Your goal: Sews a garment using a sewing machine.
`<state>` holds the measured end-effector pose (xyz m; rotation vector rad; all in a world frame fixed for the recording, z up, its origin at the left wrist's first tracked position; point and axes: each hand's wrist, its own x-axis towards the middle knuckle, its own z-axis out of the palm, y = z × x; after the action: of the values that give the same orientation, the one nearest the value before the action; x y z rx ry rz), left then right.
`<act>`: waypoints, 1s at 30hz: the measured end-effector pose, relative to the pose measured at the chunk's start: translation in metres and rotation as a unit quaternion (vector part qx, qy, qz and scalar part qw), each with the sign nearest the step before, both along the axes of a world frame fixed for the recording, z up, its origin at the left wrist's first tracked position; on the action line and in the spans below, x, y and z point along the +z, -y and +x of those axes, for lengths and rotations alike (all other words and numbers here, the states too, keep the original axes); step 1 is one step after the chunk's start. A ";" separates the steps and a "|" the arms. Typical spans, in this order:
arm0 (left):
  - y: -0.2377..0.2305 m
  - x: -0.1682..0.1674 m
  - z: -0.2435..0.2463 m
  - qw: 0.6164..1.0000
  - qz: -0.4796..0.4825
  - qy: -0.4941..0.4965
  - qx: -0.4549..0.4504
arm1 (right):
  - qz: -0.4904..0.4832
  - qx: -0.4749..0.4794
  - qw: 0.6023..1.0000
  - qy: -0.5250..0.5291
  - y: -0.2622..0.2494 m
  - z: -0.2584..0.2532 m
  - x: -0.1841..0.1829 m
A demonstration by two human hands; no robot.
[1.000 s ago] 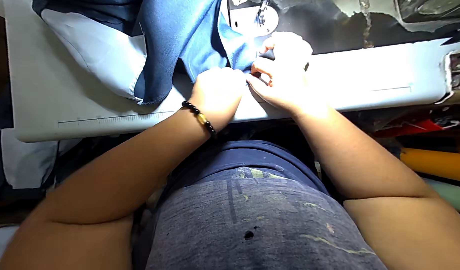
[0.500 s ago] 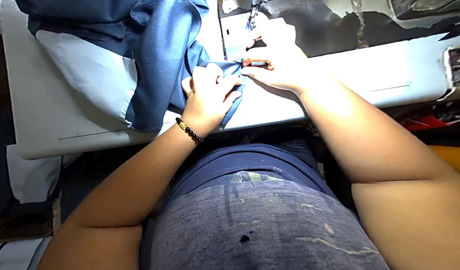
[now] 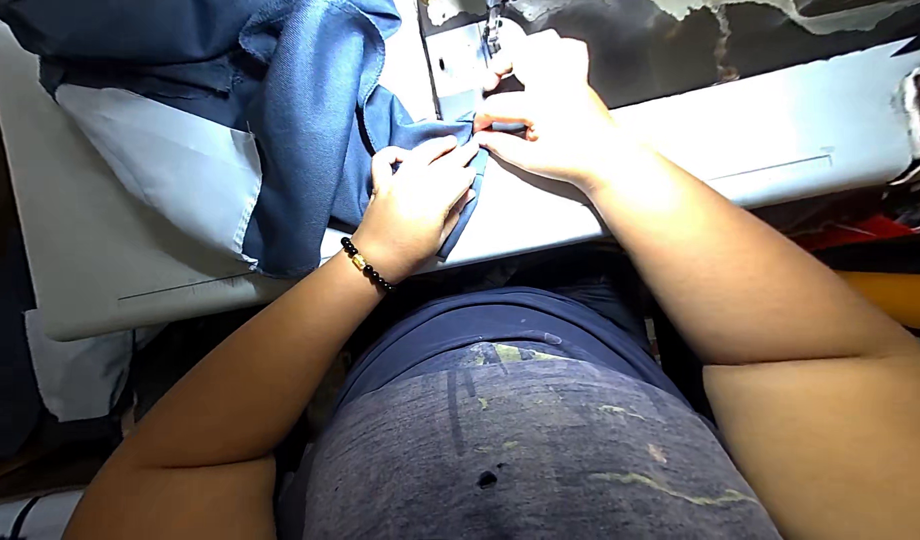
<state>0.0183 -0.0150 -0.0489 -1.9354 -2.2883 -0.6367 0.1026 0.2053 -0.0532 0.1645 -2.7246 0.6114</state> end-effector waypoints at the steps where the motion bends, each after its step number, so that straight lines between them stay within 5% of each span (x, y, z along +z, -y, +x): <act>1: -0.001 0.001 0.001 1.000 -0.011 0.002 0.007 | -0.007 0.000 1.000 0.000 0.000 -0.001 0.000; 9: -0.042 0.009 0.004 0.989 -0.091 -0.007 0.113 | -0.308 -0.079 0.941 -0.114 -0.029 -0.002 0.000; 17: -0.094 0.017 -0.014 0.961 -0.075 0.135 0.230 | -0.127 -0.118 0.983 -0.059 -0.022 0.002 -0.001; 30: -0.122 0.022 -0.027 0.944 -0.093 0.173 0.266 | -0.091 -0.202 0.973 0.062 -0.015 -0.006 0.010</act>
<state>-0.0088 0.1075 -0.0271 -1.2229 -3.0090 -0.7555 0.0965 0.2201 -0.0435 -0.4761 -2.6819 0.7612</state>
